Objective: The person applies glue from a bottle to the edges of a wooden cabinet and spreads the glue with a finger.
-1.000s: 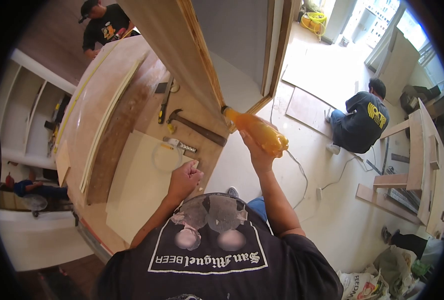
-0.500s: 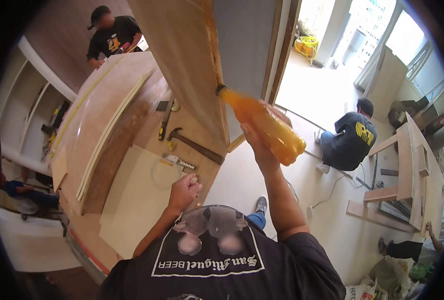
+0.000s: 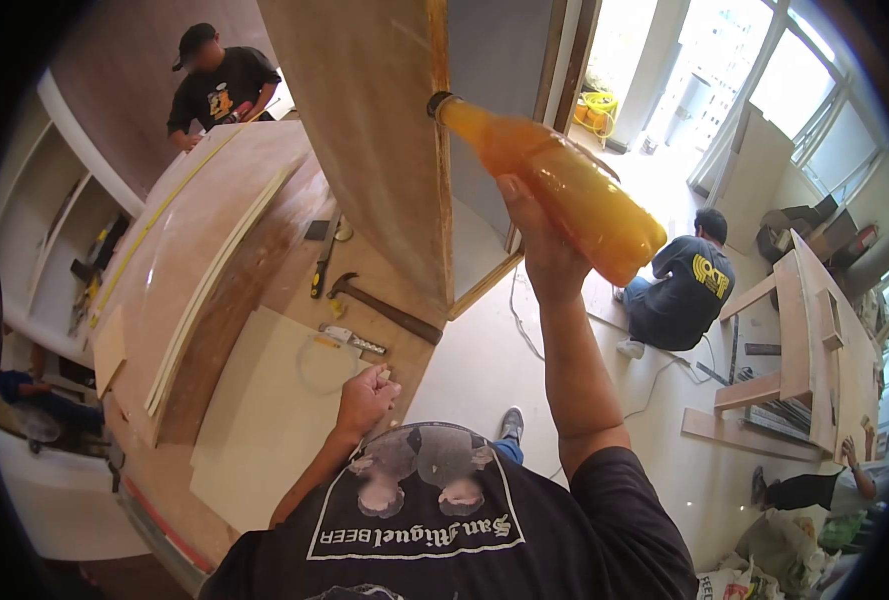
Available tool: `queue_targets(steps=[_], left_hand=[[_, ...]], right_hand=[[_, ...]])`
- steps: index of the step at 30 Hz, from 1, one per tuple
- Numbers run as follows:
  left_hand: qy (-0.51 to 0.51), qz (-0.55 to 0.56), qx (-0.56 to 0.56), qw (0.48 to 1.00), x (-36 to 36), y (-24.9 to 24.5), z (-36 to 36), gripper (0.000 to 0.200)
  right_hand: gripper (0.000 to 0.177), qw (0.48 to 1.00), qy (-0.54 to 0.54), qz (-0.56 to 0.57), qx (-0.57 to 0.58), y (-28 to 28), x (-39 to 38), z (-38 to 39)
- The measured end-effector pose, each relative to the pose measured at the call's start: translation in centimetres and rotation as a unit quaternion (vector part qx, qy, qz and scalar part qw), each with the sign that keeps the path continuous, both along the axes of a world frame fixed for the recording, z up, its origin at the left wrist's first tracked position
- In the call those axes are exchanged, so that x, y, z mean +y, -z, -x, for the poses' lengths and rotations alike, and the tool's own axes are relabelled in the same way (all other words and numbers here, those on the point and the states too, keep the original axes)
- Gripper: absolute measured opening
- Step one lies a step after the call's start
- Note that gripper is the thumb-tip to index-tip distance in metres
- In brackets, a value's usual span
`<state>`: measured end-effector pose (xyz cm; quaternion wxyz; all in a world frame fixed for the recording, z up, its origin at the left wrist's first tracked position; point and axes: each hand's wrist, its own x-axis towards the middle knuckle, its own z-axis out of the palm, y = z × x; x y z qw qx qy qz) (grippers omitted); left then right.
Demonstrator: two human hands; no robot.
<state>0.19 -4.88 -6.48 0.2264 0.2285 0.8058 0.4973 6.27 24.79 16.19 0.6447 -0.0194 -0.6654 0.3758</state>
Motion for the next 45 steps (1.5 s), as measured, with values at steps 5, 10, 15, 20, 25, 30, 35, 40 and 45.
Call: queue_targets(steps=[5,10,15,20,25,30,35,40,45], left_hand=[[-0.004,-0.009,0.007,1.000,-0.6,1.3,0.3,0.057],[-0.003,0.010,0.006,1.000,-0.7,1.0,-0.1,0.056],[0.019,-0.014,0.010,1.000,0.1,1.7,-0.1,0.059],[0.022,0.016,0.008,1.000,0.1,0.7,-0.3,0.059],[0.025,0.008,0.002,1.000,0.5,1.3,-0.3,0.057],[0.031,0.020,0.028,0.999,0.5,2.1,0.0,0.057],[0.030,0.030,0.046,0.998,0.5,1.9,0.0,0.057],[-0.001,0.041,0.021,0.999,0.4,1.7,0.3,0.056],[0.001,0.044,0.018,0.999,0.2,1.1,0.4,0.055]], right_hand=[[0.031,0.976,-0.122,0.171,0.051,2.8,-1.7,-0.7],[0.033,0.974,-0.143,0.173,0.000,3.3,-1.1,-1.4],[0.033,0.980,-0.124,0.157,0.004,1.9,-0.9,-1.3],[0.036,0.972,-0.136,0.193,-0.002,4.6,-0.6,-1.7],[0.036,0.983,-0.117,0.142,0.030,2.1,0.4,-0.6],[0.031,0.987,-0.094,0.086,0.102,-6.4,0.0,0.8],[0.036,0.977,-0.133,0.008,0.164,-12.8,1.1,2.5],[0.033,0.970,-0.143,-0.026,0.195,-18.9,1.3,3.1],[0.039,0.984,-0.130,-0.040,0.113,-16.3,2.4,1.6]])
